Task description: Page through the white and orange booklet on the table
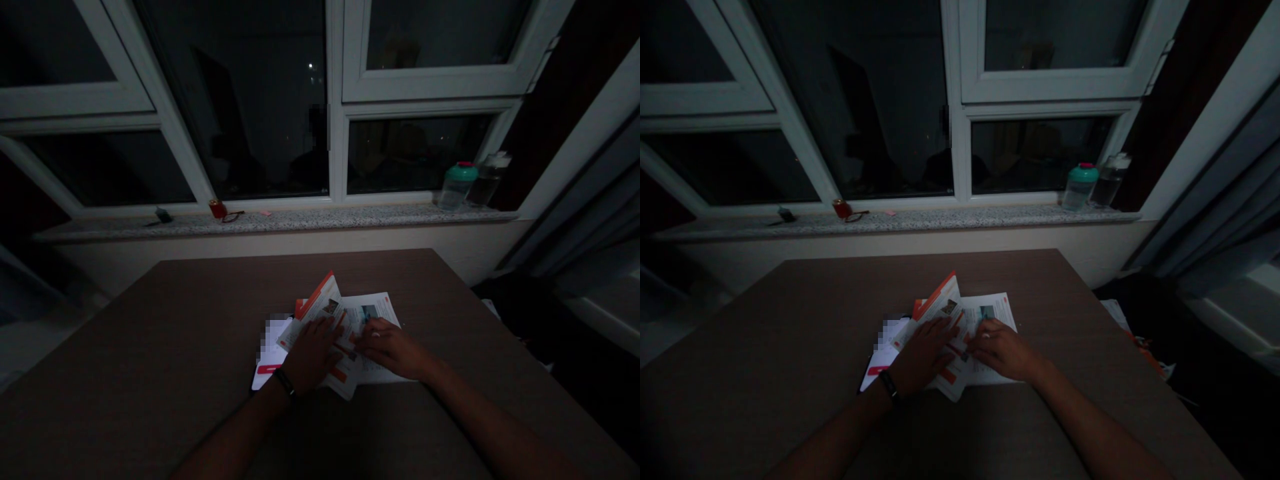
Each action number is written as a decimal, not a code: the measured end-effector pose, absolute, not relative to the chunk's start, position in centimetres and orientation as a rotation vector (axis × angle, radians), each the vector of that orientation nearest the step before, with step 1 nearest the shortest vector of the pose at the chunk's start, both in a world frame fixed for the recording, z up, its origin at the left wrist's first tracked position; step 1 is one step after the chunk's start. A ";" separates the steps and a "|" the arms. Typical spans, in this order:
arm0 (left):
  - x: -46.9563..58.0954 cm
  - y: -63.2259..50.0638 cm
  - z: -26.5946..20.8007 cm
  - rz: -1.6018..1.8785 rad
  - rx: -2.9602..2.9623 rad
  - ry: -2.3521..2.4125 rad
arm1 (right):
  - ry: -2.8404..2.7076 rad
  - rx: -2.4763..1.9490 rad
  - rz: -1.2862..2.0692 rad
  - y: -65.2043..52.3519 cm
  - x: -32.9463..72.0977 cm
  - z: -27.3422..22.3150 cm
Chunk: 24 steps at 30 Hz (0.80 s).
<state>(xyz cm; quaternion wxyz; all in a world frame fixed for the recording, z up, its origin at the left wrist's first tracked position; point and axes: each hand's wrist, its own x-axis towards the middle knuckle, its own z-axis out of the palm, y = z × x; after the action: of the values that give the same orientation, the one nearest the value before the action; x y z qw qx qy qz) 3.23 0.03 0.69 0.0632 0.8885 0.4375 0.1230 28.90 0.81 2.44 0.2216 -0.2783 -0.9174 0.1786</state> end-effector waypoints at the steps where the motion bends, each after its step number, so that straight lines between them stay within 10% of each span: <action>1: 3.2 0.0 0.7 0.376 2.682 1.318 | -2.536 -0.769 0.508 0.8 28.9 2.4; 24: 3.4 0.0 0.3 0.359 2.692 1.366 | -2.429 -0.969 0.390 1.5 28.3 0.7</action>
<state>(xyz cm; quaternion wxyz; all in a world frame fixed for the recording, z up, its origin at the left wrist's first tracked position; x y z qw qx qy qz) 3.39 -0.01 0.34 0.0508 0.8844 0.4488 0.1179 28.31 1.48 0.66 0.2462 -0.3552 -0.8903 0.1431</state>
